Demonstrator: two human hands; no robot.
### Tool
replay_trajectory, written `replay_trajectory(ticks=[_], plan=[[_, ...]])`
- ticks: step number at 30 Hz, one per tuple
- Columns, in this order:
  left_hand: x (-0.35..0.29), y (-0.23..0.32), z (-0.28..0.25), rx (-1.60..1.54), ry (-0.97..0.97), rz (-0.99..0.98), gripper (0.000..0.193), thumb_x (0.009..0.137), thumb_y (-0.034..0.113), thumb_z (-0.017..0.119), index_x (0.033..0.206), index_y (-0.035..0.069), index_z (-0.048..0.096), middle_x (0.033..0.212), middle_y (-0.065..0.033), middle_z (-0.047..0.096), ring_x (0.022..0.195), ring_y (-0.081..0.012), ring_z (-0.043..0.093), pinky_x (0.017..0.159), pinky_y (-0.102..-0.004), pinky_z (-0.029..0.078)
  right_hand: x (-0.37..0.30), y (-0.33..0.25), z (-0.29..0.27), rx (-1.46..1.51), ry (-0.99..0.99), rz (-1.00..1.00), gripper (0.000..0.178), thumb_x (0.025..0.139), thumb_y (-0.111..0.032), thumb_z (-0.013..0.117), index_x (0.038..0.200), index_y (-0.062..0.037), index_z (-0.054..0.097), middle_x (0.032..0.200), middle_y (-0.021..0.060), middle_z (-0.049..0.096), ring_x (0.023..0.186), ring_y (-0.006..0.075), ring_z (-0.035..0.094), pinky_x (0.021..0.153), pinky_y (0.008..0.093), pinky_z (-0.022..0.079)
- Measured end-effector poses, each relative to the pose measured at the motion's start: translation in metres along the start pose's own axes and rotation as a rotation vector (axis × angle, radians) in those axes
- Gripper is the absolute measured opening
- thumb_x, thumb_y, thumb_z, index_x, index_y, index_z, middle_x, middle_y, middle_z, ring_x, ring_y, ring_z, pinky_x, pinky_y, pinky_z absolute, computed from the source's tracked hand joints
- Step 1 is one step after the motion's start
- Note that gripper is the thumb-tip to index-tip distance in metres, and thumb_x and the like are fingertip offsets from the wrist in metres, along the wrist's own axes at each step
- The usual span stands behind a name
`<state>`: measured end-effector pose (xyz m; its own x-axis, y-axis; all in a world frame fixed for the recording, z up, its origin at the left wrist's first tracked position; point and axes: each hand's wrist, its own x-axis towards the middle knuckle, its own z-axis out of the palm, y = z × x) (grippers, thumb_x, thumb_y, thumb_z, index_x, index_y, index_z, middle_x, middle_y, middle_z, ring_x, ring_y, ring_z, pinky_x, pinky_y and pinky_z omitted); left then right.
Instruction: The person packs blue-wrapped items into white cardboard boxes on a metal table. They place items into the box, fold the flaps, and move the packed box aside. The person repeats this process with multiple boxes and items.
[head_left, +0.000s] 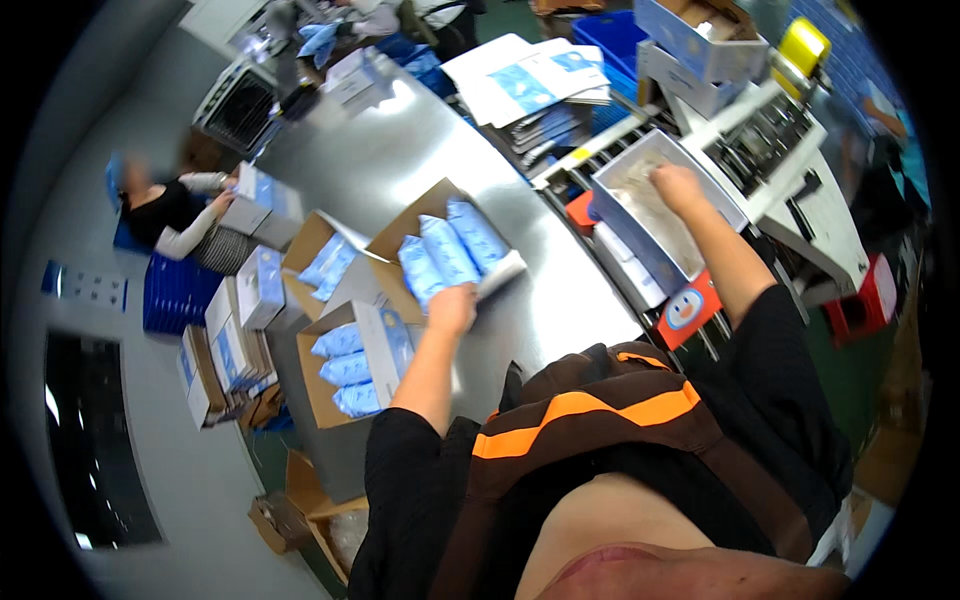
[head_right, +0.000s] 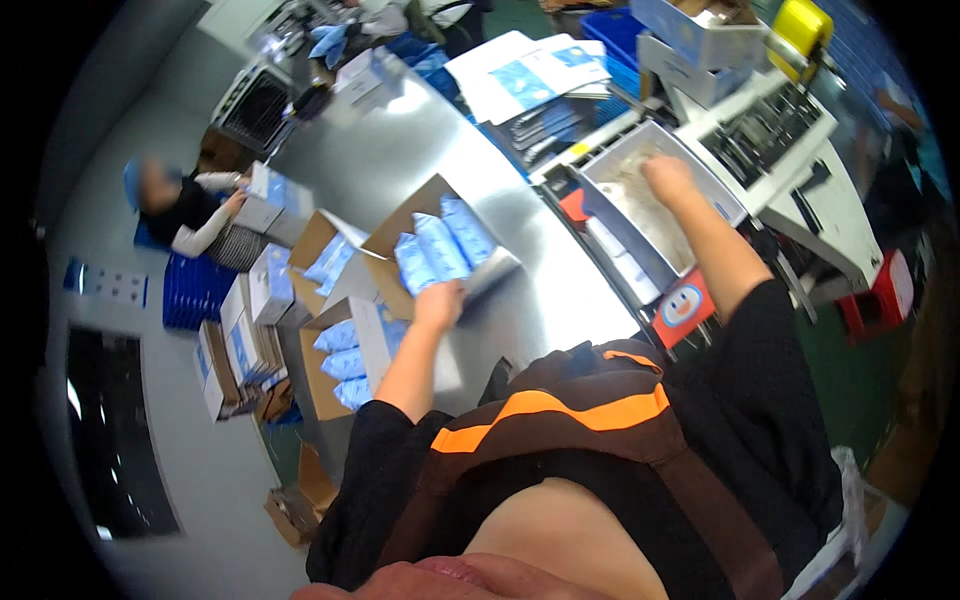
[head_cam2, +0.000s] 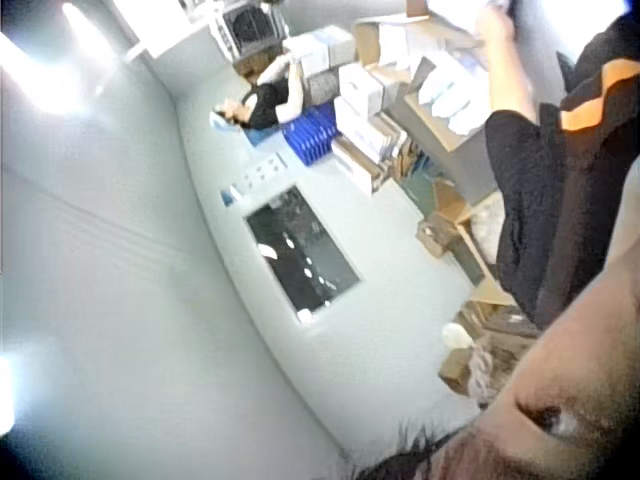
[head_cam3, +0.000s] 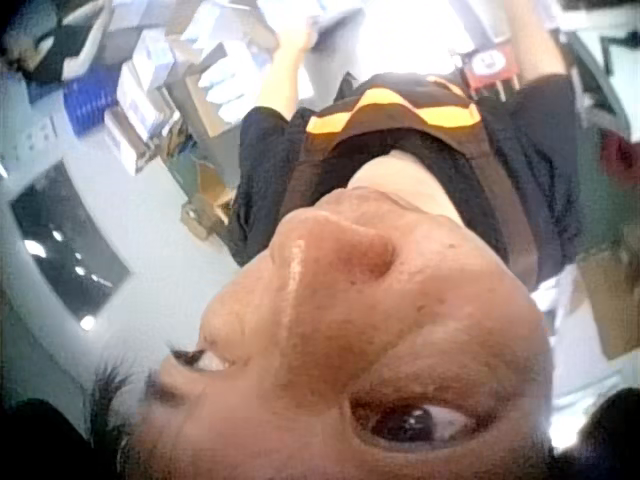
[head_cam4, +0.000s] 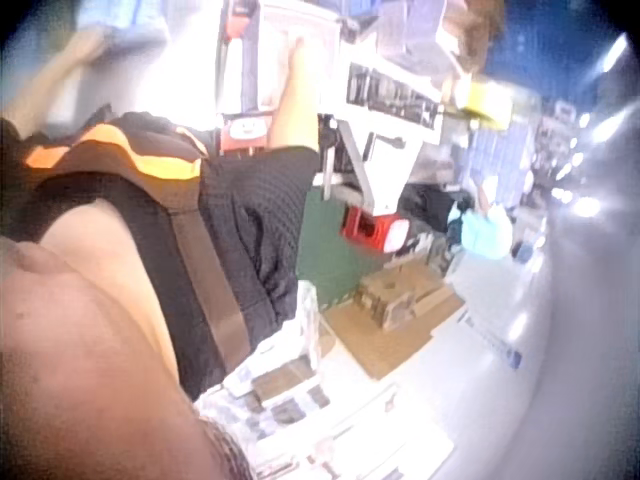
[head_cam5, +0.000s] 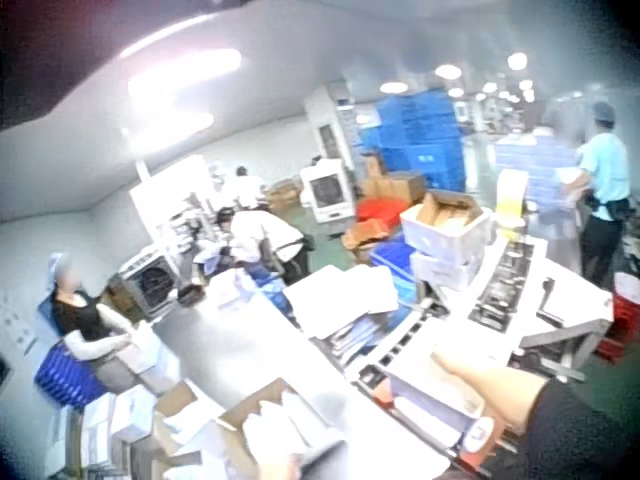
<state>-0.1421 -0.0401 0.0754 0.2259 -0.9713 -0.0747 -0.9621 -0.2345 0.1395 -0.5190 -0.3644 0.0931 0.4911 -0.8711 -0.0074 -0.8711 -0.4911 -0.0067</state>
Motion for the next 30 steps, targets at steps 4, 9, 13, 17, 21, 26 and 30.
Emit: replay_trajectory(ticks=[4,9,13,17,21,26,30], plan=[[-0.057,0.052,0.008,-0.168,-0.045,0.058,0.017,0.087,0.024,0.058,0.091,0.012,0.069,0.084,-0.0178,0.069,0.079,-0.0376,0.067,0.071,-0.0492,0.052,-0.021,0.024,-0.032,0.372,0.272,0.047,0.022,0.084,-0.023,0.063,0.097,-0.0079,0.072,0.097,0.0184,0.069,0.09,0.0348,0.067,0.079,0.0433,0.052],[-0.09,0.086,0.009,-0.857,-0.184,0.175,0.046,0.094,0.035,0.061,0.129,0.005,0.058,0.106,-0.0188,0.068,0.1,-0.0254,0.066,0.086,-0.0376,0.051,-0.068,0.0,-0.057,1.386,0.089,0.152,0.029,0.092,-0.03,0.064,0.109,-0.0068,0.068,0.094,0.0028,0.069,0.079,0.0112,0.064,0.074,0.0251,0.051],[-0.079,0.12,-0.04,-1.711,-0.023,-0.033,0.044,0.094,0.016,0.064,0.134,0.002,0.052,0.114,-0.0128,0.063,0.104,-0.019,0.061,0.088,-0.0319,0.052,-0.127,-0.157,-0.071,1.562,-0.569,-0.263,0.027,0.09,-0.026,0.068,0.108,-0.0053,0.067,0.092,0.0013,0.067,0.079,0.0099,0.064,0.072,0.0247,0.053],[-0.081,0.086,-0.022,-1.721,-0.121,-0.218,0.041,0.094,0.011,0.062,0.132,-0.001,0.052,0.116,-0.0107,0.063,0.1,-0.0202,0.066,0.081,-0.0297,0.056,-0.121,-0.213,-0.02,1.751,-0.975,-0.036,0.026,0.092,-0.026,0.065,0.11,-0.0071,0.064,0.1,0.0026,0.067,0.074,0.011,0.065,0.064,0.0243,0.056],[-0.088,0.054,-0.016,-1.799,-0.249,-0.405,0.038,0.093,0.013,0.064,0.127,-0.003,0.055,0.113,-0.0117,0.064,0.093,-0.0182,0.067,0.078,-0.0286,0.058,-0.104,-0.219,-0.012,1.375,-0.668,-0.142,0.025,0.092,-0.024,0.064,0.109,-0.0063,0.064,0.1,0.0072,0.069,0.084,0.0169,0.068,0.063,0.0294,0.056],[-0.068,0.039,0.014,-0.561,0.337,-0.148,0.038,0.084,0.008,0.067,0.121,0.004,0.059,0.116,-0.0143,0.063,0.096,-0.0296,0.066,0.08,-0.0403,0.054,-0.099,-0.241,-0.008,0.488,-0.123,-0.464,0.025,0.083,-0.019,0.064,0.106,-0.0096,0.066,0.1,0.0186,0.068,0.096,0.0361,0.065,0.085,0.0447,0.05],[-0.062,0.039,0.034,-0.332,0.28,-0.101,0.033,0.083,0.012,0.068,0.114,0.004,0.062,0.112,-0.0174,0.064,0.098,-0.0348,0.064,0.083,-0.0421,0.053,-0.088,-0.266,0.009,0.359,-0.411,-0.657,0.023,0.085,-0.017,0.059,0.104,-0.0131,0.071,0.102,0.0135,0.07,0.098,0.0314,0.066,0.084,0.0419,0.051]])
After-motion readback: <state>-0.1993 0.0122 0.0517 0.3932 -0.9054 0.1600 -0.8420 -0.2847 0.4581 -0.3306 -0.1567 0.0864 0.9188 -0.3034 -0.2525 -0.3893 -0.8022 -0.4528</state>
